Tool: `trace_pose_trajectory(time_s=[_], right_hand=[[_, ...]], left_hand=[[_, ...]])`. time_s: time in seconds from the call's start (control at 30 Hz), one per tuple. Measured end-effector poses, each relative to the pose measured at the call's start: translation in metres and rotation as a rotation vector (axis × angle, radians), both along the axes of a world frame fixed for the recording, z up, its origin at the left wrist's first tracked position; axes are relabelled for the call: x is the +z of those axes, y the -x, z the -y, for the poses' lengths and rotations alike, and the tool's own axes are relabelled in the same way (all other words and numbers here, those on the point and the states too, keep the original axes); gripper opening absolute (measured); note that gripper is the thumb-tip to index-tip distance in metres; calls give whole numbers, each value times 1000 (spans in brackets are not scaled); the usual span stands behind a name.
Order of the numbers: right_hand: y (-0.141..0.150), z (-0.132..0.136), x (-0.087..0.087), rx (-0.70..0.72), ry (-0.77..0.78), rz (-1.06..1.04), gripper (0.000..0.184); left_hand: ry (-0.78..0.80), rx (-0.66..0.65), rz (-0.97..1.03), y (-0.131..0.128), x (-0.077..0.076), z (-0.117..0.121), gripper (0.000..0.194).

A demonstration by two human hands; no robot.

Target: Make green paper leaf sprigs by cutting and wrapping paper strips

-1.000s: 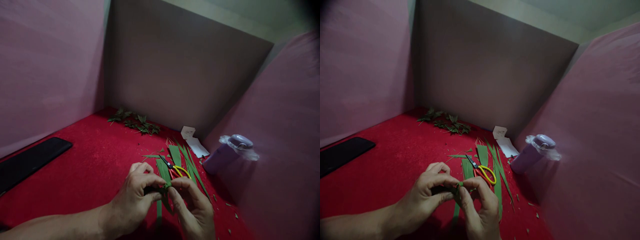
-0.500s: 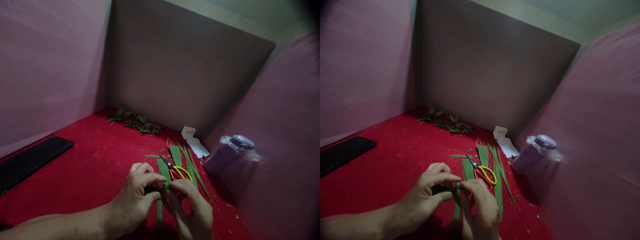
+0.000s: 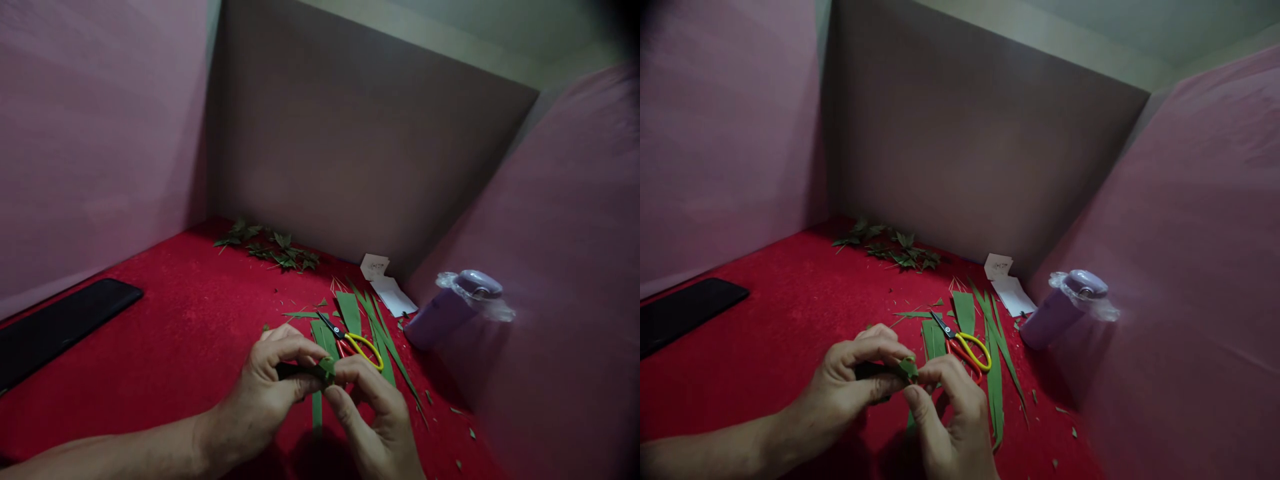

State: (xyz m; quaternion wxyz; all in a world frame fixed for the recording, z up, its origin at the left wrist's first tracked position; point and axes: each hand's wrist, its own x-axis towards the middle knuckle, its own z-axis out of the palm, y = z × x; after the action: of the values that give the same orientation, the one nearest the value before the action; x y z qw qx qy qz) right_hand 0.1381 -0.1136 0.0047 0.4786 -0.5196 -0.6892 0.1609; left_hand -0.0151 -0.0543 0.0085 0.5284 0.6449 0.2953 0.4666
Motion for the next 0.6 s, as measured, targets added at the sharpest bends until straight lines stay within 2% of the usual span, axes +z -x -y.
trace_pose_trajectory(time_s=[0.13, 0.27, 0.4, 0.5, 0.6], right_hand=[[1, 0, -1, 0, 55, -91, 14], [2, 1, -3, -26, -101, 27, 11], [6, 2, -6, -118, -260, 124, 14], [8, 2, -7, -139, -307, 175, 15], [7, 2, -5, -126, -286, 171, 15]], left_hand=[[23, -8, 24, 0, 1, 0, 12], [60, -7, 60, -1, -1, -1, 12], [72, 9, 89, -1, -2, -2, 15], [87, -4, 118, -1, -3, -4, 19], [127, -43, 154, -1, -3, -5, 17]])
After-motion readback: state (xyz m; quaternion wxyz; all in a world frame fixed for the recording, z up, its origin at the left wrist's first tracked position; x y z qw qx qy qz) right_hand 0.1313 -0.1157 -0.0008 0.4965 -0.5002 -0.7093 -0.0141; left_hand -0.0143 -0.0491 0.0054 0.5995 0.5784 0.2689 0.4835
